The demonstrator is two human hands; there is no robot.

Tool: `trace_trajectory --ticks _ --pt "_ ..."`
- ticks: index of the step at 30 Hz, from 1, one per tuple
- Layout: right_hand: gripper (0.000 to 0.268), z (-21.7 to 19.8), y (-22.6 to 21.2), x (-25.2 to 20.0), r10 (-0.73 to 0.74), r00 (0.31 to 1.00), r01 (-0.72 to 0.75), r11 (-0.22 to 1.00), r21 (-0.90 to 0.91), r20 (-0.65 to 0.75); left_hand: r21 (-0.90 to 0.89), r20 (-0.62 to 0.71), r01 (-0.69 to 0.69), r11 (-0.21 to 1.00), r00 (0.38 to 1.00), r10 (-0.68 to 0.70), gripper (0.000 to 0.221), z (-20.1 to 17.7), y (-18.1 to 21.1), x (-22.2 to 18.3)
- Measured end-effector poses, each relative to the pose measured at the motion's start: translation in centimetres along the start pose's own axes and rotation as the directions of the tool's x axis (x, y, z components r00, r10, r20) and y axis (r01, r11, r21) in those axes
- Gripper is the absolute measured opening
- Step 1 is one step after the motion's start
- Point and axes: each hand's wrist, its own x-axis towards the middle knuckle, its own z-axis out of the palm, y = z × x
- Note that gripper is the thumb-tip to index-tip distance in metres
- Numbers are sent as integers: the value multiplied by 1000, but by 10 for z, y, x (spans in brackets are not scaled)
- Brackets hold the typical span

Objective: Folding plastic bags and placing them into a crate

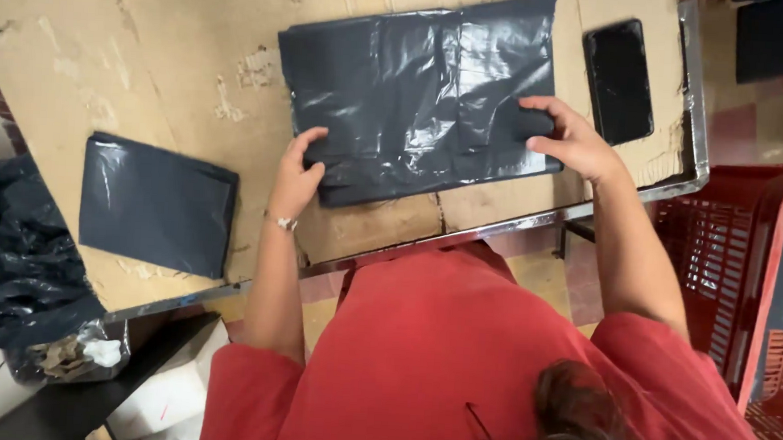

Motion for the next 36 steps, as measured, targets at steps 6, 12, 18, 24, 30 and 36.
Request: trace_trajectory --ticks 6,12,18,24,30,36 --pt "49 2 1 25 -361 894 261 900 -348 -264 -203 -490 6 979 865 -107 43 21 10 31" --pt "43 0 26 -1 -690 704 389 572 -722 -168 272 -523 -247 930 774 359 36 29 32 -22" --pt "49 14 108 -38 -645 757 176 354 -919 -104 649 -306 -179 739 829 469 28 48 -16 -85" --pt "43 46 88 -68 -655 744 42 242 -969 -132 878 13 -310 364 777 630 37 43 21 -88" --pt "58 176 54 -31 -561 781 386 86 -919 275 765 318 -620 173 597 736 28 85 37 -85" --pt "52 171 98 -56 -661 682 646 343 -682 314 106 755 -622 776 558 344 30 98 181 -48"
